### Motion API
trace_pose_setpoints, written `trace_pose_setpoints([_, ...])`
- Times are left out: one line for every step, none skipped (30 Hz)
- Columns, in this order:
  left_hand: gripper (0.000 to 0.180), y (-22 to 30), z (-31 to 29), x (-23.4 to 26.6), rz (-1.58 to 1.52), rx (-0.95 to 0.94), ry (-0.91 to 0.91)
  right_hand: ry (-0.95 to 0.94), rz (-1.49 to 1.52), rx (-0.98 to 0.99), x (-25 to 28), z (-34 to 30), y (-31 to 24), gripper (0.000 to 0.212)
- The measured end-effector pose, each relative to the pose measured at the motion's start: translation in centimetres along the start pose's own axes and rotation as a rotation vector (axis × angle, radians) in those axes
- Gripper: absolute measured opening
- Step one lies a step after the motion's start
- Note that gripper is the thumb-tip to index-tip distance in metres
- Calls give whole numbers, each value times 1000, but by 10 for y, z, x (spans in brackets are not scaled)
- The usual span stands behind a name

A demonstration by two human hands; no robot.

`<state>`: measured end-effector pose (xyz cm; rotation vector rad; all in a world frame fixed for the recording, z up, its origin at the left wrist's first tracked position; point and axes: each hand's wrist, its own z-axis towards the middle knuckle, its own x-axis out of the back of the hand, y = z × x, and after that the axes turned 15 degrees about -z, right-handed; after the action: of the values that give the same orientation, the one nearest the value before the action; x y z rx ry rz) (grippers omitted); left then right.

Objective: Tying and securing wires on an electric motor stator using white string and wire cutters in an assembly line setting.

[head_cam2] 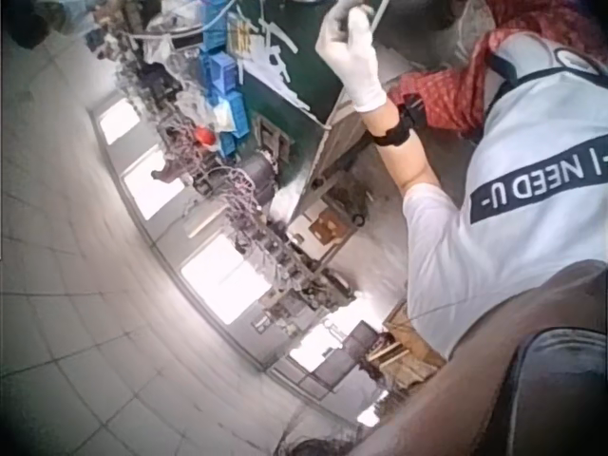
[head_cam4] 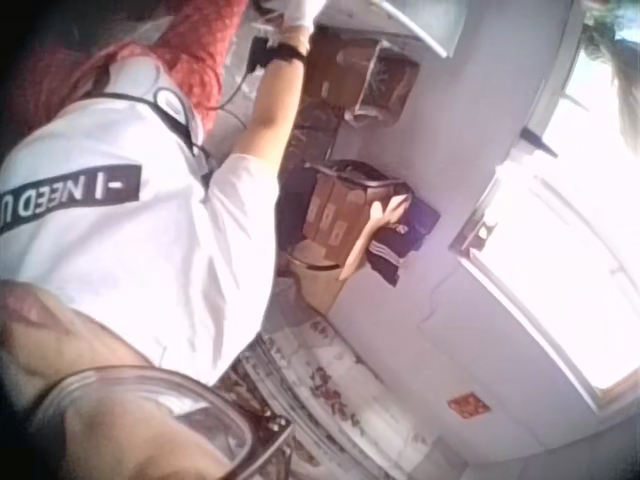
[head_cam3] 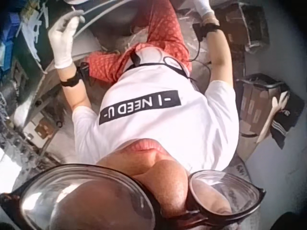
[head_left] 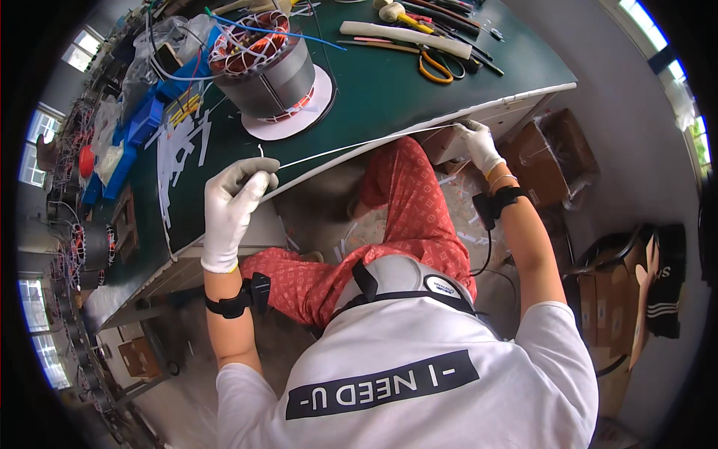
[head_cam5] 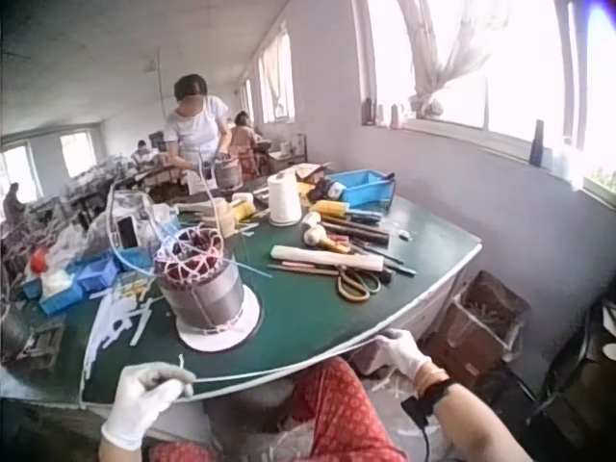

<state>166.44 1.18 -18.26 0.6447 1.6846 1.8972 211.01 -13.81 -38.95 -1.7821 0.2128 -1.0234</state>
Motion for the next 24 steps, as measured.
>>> trace_pose_setpoints([19,-2,-2,1,8,-13,5,-9,2,-7,1,0,5,32])
trace_pose_setpoints([17,-5,-4,2,5,-14,3,127,49,-37,7,-1,10,32])
trace_pose_setpoints([16,-7,-5,4,2,-16,-2,266,97,-68,14,-2,13,32])
trace_pose_setpoints([16,-8,-7,5,1,-12,-8,316,161,-121,29,-6,19,33])
trace_pose_setpoints([15,-9,-9,8,42,-14,42,393,169,-168,50,-10,23,33])
trace_pose_setpoints([14,-10,-10,11,64,-22,78,451,302,-210,72,-15,27,33])
trace_pose_setpoints([13,-10,-9,14,113,-74,113,482,395,-251,106,-24,31,31])
trace_pose_setpoints([14,-10,-8,18,138,-87,129,610,326,-103,138,-34,35,30])
trace_pose_setpoints([14,-9,-6,21,164,-102,146,717,97,13,178,-48,37,29])
trace_pose_setpoints([15,-8,-2,20,161,-69,171,744,115,29,216,-65,38,30])
trace_pose_setpoints([15,-10,2,14,134,-113,118,719,122,-29,255,-83,36,31])
trace_pose_setpoints([17,-11,7,4,68,-134,83,708,62,36,294,-103,30,32])
trace_pose_setpoints([19,-12,9,-9,25,-119,77,732,-346,225,328,-124,20,34])
trace_pose_setpoints([23,-17,12,-32,-120,-84,52,677,-303,128,359,-141,6,36])
trace_pose_setpoints([27,-25,17,-62,-118,-146,-50,638,-638,8,386,-161,-13,37])
trace_pose_setpoints([36,-24,25,-80,-367,218,-353,656,-898,-73,405,-176,-33,40])
trace_pose_setpoints([43,-31,29,-110,-117,62,-554,713,-1180,-292,421,-189,-58,47])
trace_pose_setpoints([53,-35,32,-138,168,-258,-669,847,-1314,-309,426,-203,-80,53])
trace_pose_setpoints([63,-37,34,-163,410,-636,-665,948,-1317,-192,426,-214,-103,53])
trace_pose_setpoints([61,-37,34,-167,533,-186,-853,961,-1115,-114,420,-223,-123,53])
trace_pose_setpoints([55,-36,36,-171,715,-122,-847,1001,-996,72,410,-230,-142,53])
trace_pose_setpoints([52,-35,38,-166,806,-118,-834,958,-803,192,395,-238,-158,53])
trace_pose_setpoints([51,-32,43,-153,738,-20,-876,880,-640,284,377,-243,-171,53])
trace_pose_setpoints([49,-29,45,-138,725,-41,-828,786,-513,354,358,-245,-183,53])
